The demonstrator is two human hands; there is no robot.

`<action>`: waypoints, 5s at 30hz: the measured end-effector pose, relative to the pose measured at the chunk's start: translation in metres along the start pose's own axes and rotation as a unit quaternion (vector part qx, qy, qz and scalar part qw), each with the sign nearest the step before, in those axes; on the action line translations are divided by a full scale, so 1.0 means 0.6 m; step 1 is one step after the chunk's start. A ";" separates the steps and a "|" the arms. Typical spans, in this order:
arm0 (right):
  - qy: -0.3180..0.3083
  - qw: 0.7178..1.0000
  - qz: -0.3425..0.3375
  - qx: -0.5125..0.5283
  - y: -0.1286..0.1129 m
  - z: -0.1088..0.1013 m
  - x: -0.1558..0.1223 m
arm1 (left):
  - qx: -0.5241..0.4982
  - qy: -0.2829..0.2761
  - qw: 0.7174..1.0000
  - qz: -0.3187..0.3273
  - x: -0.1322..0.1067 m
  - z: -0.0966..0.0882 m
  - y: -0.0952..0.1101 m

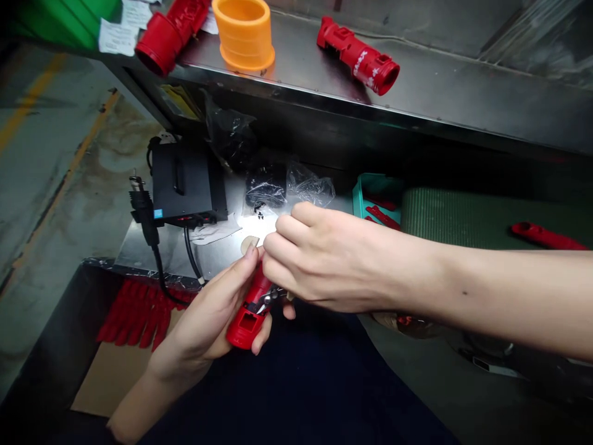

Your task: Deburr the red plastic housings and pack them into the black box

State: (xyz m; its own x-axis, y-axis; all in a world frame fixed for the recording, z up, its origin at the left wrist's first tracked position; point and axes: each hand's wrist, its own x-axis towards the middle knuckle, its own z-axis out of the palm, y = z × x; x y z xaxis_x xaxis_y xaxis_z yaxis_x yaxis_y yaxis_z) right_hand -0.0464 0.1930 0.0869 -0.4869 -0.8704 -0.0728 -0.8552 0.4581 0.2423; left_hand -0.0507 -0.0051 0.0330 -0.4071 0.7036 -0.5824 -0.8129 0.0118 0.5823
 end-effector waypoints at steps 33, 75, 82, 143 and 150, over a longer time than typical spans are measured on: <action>-0.080 0.996 -0.032 -0.025 -0.001 -0.006 0.015 | 0.017 -0.017 0.997 -0.069 -0.002 -0.006 0.004; -0.086 0.994 -0.061 0.015 0.010 0.000 0.025 | 0.018 -0.050 0.997 -0.062 -0.002 -0.021 0.002; -0.075 0.996 -0.048 0.004 0.008 0.004 0.022 | 0.018 -0.027 0.996 -0.078 0.002 -0.021 0.000; 0.028 0.981 0.185 0.059 -0.060 0.025 -0.003 | -0.102 0.067 0.970 0.212 -0.006 -0.017 -0.015; 0.023 0.964 0.234 0.125 -0.059 0.031 -0.015 | -0.069 0.098 0.962 0.244 0.008 -0.028 -0.019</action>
State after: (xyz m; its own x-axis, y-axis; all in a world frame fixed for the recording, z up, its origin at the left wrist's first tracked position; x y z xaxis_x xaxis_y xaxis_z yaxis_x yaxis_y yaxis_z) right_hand -0.0150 0.1879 0.0609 -0.8264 -0.5621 0.0332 -0.5625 0.8268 -0.0025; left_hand -0.0507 -0.0137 0.0140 -0.8140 0.4537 -0.3626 -0.5473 -0.3905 0.7402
